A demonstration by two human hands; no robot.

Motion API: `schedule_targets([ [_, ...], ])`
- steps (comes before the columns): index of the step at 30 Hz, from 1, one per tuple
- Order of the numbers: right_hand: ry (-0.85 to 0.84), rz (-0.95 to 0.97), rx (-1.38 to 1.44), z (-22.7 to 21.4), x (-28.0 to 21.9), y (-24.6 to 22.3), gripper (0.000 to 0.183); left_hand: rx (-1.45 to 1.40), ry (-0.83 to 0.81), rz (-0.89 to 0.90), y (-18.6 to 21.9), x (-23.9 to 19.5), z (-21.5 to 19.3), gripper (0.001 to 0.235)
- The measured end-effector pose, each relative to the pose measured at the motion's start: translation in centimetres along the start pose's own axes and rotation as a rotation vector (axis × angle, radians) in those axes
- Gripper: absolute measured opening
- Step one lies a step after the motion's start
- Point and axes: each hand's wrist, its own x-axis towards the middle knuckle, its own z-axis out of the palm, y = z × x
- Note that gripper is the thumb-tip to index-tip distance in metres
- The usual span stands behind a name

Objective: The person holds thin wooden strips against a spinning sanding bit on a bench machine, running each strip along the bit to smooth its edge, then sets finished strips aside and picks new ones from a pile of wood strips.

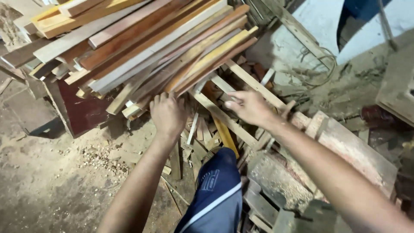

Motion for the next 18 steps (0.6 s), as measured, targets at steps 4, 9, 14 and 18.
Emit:
schedule_targets([
  [4,0.039,-0.061,0.117,7.7,10.2,2.7,0.034,0.037,0.020,-0.015,-3.2,2.6,3.6,0.024],
  [9,0.073,0.158,0.452,12.0,16.5,-0.6,0.032,0.273,-0.124,0.024,-3.1,6.8,4.6,0.026],
  [14,0.108,0.261,0.816,15.0,22.2,-0.8,0.044,0.363,-0.355,-0.002,-1.0,8.6,3.5,0.037],
  [18,0.144,0.400,1.051,14.0,22.4,-1.7,0.060,0.359,-0.427,-0.012,-0.9,9.1,4.9,0.034],
])
